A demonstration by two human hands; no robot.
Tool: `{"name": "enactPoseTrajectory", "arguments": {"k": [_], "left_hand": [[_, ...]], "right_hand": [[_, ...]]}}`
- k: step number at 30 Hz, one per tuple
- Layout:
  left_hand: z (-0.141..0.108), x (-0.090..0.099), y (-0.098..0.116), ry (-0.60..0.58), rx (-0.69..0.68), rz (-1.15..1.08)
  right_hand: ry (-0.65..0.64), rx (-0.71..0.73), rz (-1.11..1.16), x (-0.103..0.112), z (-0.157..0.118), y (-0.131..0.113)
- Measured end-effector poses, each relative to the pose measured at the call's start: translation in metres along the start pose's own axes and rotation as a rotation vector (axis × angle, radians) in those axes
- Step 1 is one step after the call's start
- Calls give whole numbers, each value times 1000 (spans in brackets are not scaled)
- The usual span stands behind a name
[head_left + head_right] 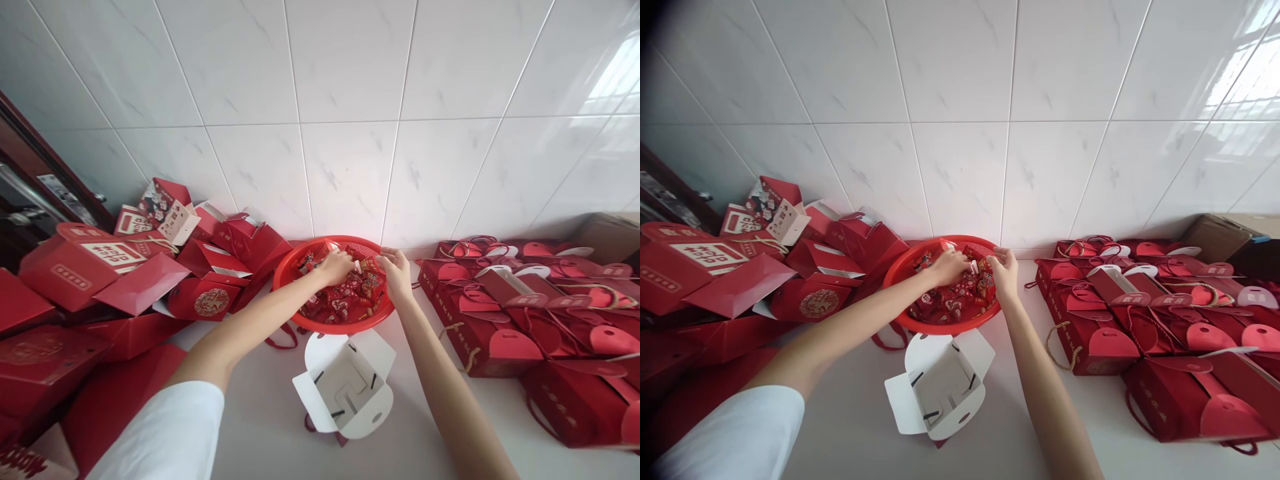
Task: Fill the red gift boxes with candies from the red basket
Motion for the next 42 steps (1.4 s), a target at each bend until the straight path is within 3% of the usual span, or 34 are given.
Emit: {"name": "enactPoseTrajectory", "arguments": {"k": [3, 6, 8, 10, 13, 16, 19, 24, 31, 36, 38, 42], "left_hand": [[-1, 11, -34, 46, 128, -8], [-4, 16, -48, 74, 177, -24], [-4, 17, -42, 87, 149, -37], [-5, 14, -22, 68, 27, -90], [-12, -2, 17, -116, -239, -219], [-21, -22, 43, -290, -357, -189], [-22, -29, 46, -302, -307, -111], [-17, -27, 25, -358, -128, -227], [-6, -12, -19, -191, 78, -338], [-2, -5, -29, -110, 110, -577], [-2, 0, -30, -28, 120, -724], [-4, 8, -29, 134, 103, -877]], "right_hand": [[-6, 7, -22, 0, 1, 1], [-42, 20, -49, -1, 3, 3], [-67, 26, -52, -2, 4, 3], [-71, 18, -45, -2, 4, 4], [-41, -3, -29, -1, 3, 4], [-36, -10, -16, -2, 2, 4], [-41, -5, -18, -2, 2, 4], [-55, -7, -14, -2, 3, 4], [-72, -32, 21, -3, 4, 3], [-95, -33, 12, -4, 1, 0], [-169, -40, -28, -9, -2, -2], [-440, -81, -159, -25, -14, -1]]}}
Point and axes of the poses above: each hand's wrist, its own z-axis towards the middle knuckle, its own x-axis out of the back of the hand, y = z × x, the point moved 6 cm from there along z, towards the middle knuckle, and after that the axes turned 8 degrees about x, right-handed, at the moved point
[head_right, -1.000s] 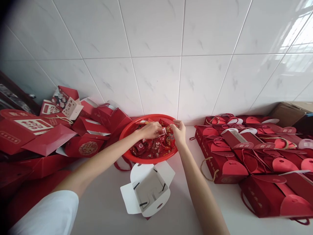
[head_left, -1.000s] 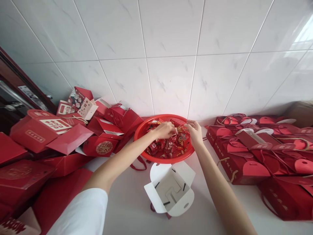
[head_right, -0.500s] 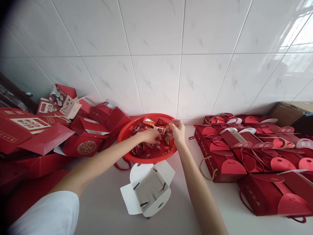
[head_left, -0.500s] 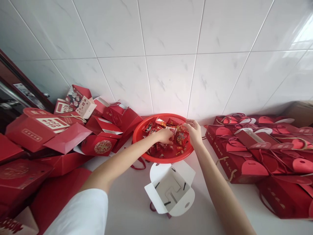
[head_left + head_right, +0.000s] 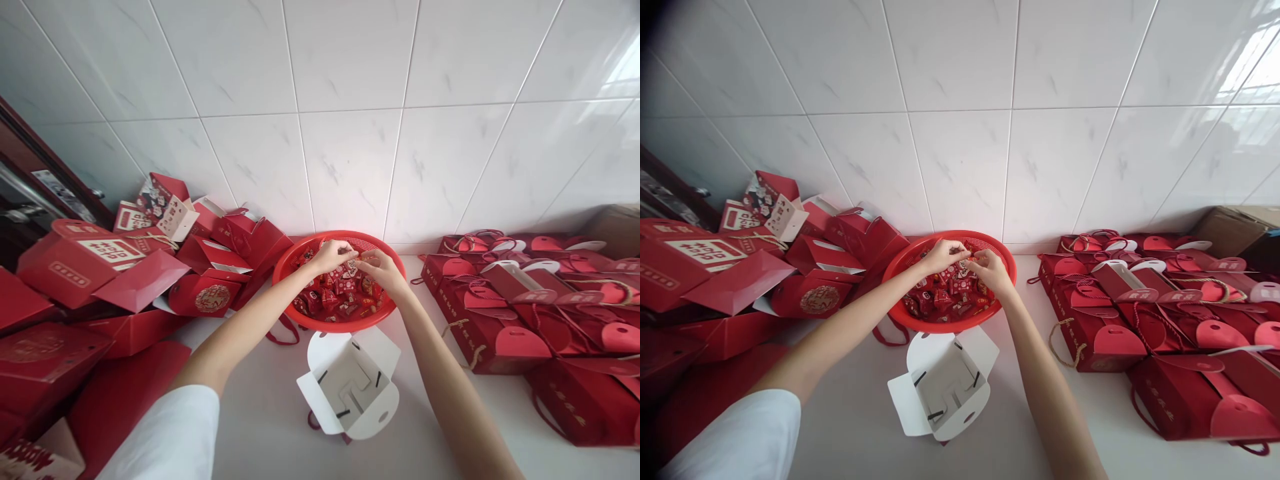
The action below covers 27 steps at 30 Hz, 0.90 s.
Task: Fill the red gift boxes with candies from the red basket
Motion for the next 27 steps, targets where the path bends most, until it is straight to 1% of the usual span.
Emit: {"name": "enactPoseTrajectory", "arguments": {"k": [2, 4, 7, 10, 12, 14, 16, 19, 21, 22, 24, 27], "left_hand": [[-1, -3, 5, -22, -46, -73], [-1, -6, 10, -39, -91, -134], [-1, -8, 13, -29, -111, -163], [-2, -10, 12, -62, -77, -149], [-2, -9, 10, -72, -61, -139], [-2, -6, 8, -31, -38, -140], [-1, 0, 4, 58, 5, -161], [0, 10, -2, 210, 71, -202], [0, 12, -3, 277, 107, -200], [0, 11, -2, 292, 121, -189], [1, 5, 2, 287, 123, -163], [3, -8, 12, 217, 61, -146]], "right_hand": [[-69, 3, -21, -5, -2, -1], [-75, 32, -3, -5, -2, -4], [1, 54, 43, 0, -1, -6], [105, 7, 53, 7, 0, -3], [127, -4, 46, 8, 0, -3], [65, 20, 41, 5, 0, -6], [-69, 39, 18, -3, -2, -9], [-314, 26, -64, -17, -8, -10], [-405, 25, -114, -23, -11, -11], [-423, 30, -131, -24, -11, -11], [-405, 59, -146, -24, -10, -12], [-346, 101, -121, -21, -7, -13]]}}
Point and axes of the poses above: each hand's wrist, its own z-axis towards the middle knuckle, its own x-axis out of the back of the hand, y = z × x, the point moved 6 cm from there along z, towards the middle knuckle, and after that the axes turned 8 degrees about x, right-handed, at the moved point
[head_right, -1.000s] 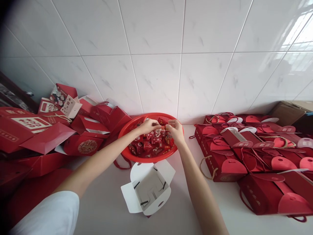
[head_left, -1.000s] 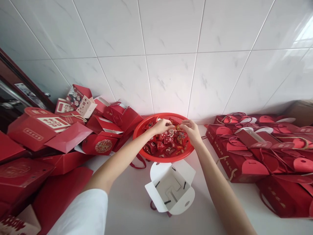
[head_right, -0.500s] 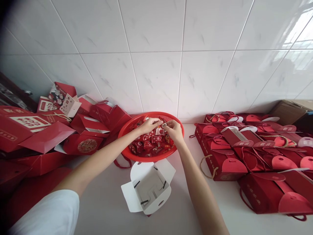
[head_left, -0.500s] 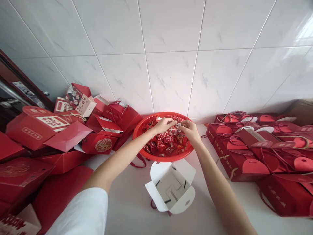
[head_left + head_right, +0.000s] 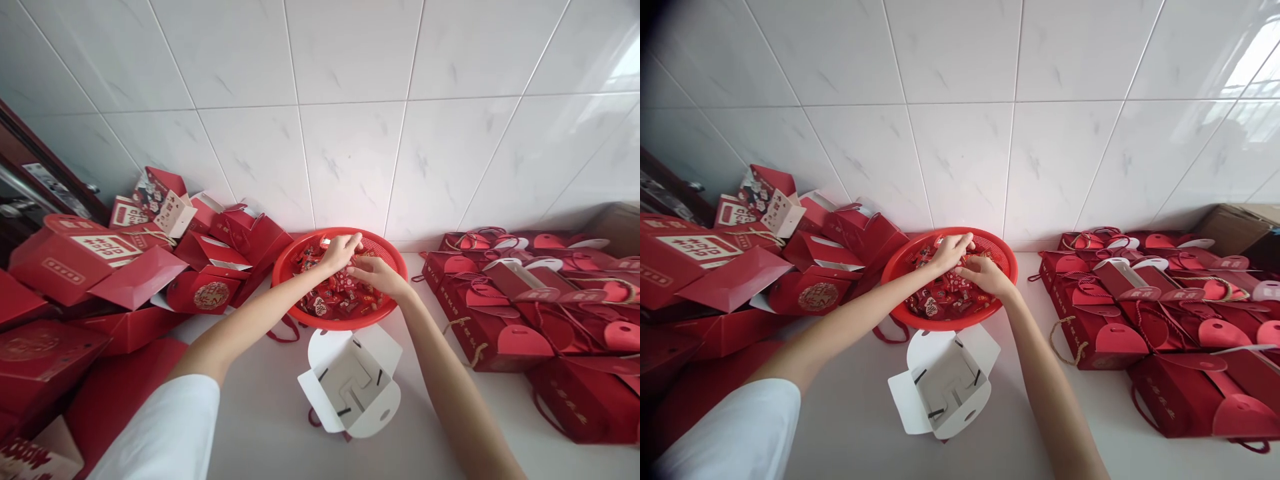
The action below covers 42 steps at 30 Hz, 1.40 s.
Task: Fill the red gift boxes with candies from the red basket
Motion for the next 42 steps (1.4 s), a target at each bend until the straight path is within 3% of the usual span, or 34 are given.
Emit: {"name": "enactPoseTrajectory", "arguments": {"k": [5, 8, 11, 18, 20, 24, 30, 35, 39, 42], "left_hand": [[-2, -8, 4, -80, -65, 31], [-5, -9, -5, -240, 5, 315], [-13, -13, -17, -445, 64, 599], [-27, -26, -18, -594, 1, 961], [-28, -28, -18, -639, 30, 929], [-27, -25, -20, -712, 57, 704], [-12, -7, -15, -547, 3, 257], [-4, -3, -15, -478, -6, 120], [-3, 3, -8, -367, -131, 84], [-6, -2, -8, -459, -163, 156]], "right_hand": [[230, -19, 74, 14, 0, 6], [430, -48, 121, 26, -3, 9], [541, -64, 182, 30, -5, 10], [758, -83, 245, 40, -12, 7], [783, -50, 330, 42, -13, 6], [688, 31, 402, 40, -8, 6], [642, -7, 442, 40, -4, 15], [640, -15, 452, 40, -4, 14], [639, -8, 489, 39, -4, 12], [708, -4, 540, 42, -6, 10]]}}
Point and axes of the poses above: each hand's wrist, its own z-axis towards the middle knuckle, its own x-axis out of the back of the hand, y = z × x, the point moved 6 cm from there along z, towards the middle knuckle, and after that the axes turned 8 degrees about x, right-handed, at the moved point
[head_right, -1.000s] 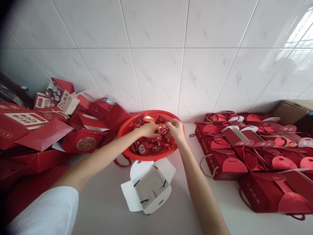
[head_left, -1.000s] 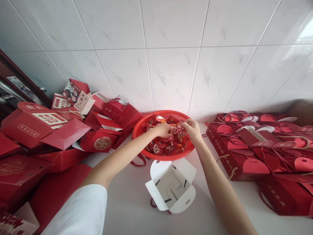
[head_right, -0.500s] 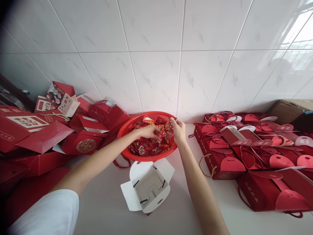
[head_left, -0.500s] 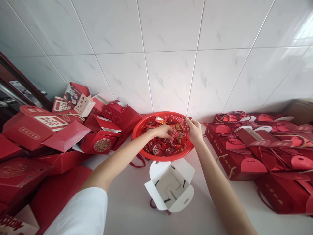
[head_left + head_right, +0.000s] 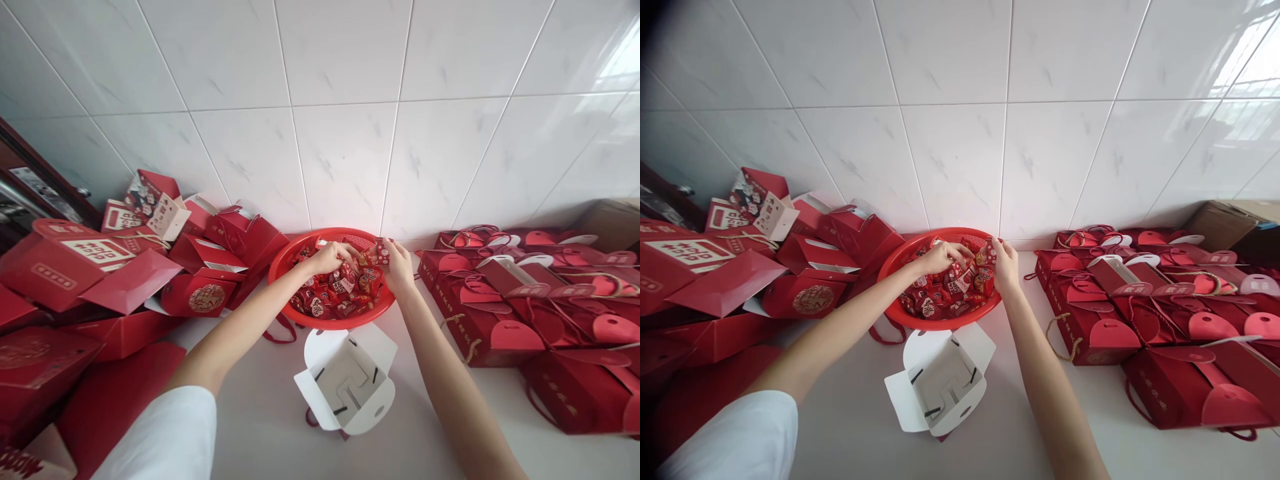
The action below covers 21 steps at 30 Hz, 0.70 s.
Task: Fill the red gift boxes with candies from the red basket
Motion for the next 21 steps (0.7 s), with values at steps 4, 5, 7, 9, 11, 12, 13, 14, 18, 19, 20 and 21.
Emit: {"name": "enactPoseTrajectory", "arguments": {"k": [4, 5, 7, 9, 11, 12, 13, 14, 18, 19, 20, 21], "left_hand": [[7, -22, 2, -214, 39, 187], [11, -27, 6, -214, 16, 238], [18, -39, 17, -196, -72, 326], [23, -53, 25, -204, -122, 401], [25, -65, 26, -263, -85, 457], [24, -70, 24, -319, -43, 474], [22, -73, 20, -387, 10, 488], [20, -73, 15, -450, 77, 507], [12, -48, -12, -524, 371, 616], [11, -41, -17, -520, 412, 633], [10, -35, -20, -521, 434, 638], [10, -32, -21, -521, 441, 633]], "right_hand": [[103, 12, 62, 5, 1, -3], [115, 11, 66, 6, 1, -3], [131, 13, 70, 7, 2, -3], [139, 13, 74, 8, 2, -3], [136, 7, 72, 9, 2, -1], [130, 6, 65, 9, 3, -1], [123, 6, 55, 9, 3, 0], [115, 9, 45, 9, 3, 0], [93, 9, 24, 9, 4, 1], [94, 4, 24, 9, 4, 1], [99, -1, 26, 9, 4, 1], [104, -5, 30, 9, 4, 1]]}}
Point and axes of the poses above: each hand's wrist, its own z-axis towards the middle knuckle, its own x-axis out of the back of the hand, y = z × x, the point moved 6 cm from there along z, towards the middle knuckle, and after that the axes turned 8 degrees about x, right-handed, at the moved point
